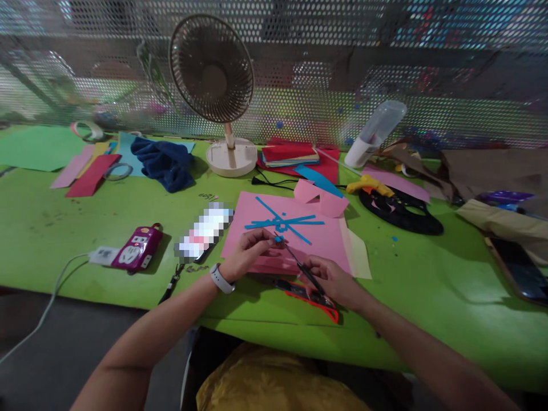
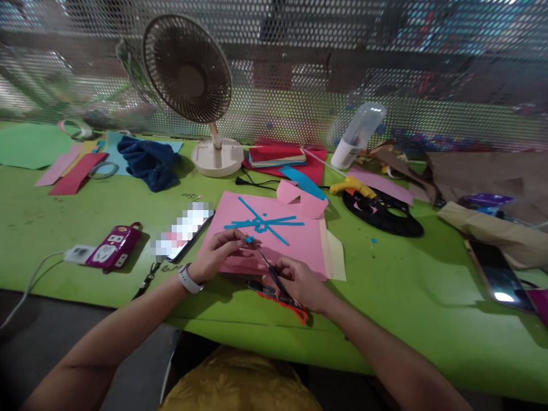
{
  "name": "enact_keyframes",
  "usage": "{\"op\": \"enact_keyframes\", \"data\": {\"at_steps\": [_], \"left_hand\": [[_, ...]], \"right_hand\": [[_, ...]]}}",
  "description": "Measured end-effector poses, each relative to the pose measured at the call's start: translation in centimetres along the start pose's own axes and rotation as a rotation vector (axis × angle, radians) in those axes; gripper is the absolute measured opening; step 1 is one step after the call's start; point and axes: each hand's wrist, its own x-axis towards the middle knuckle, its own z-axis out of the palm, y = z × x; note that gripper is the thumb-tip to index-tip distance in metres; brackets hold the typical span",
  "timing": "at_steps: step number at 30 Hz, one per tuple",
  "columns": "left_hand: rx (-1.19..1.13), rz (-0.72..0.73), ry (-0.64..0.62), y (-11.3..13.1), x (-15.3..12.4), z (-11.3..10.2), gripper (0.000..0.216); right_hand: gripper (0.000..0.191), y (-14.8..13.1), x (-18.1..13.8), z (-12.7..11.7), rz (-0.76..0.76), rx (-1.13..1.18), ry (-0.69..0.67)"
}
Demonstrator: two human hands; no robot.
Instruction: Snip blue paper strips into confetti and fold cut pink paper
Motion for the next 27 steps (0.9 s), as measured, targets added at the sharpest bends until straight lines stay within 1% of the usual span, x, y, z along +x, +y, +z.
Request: {"op": "enact_keyframes", "data": {"at_steps": [6, 12, 19, 27], "left_hand": [[-0.021, 0.033, -0.032, -0.1, 0.1, 0.0, 0.026], [-0.02, 0.05, -0.086, -0.5, 0.4, -0.2, 0.027], [-0.04, 0.059, -0.057, -1.1, 0.4, -0.3, 0.026], [-0.127, -0.023, -0.013, -0.9, 0.3, 0.4, 0.03]], "right_hand": [[0.043, 0.3, 0.1, 0.0, -0.001, 0.021, -0.014], [0.045, -0.4, -0.1, 0.0, 0.005, -0.019, 0.013], [0.044, -0.8, -0.2, 0.1, 0.01, -0.017, 0.014], [0.047, -0.6, 0.0, 0.2, 0.003, -0.035, 0.037]]}}
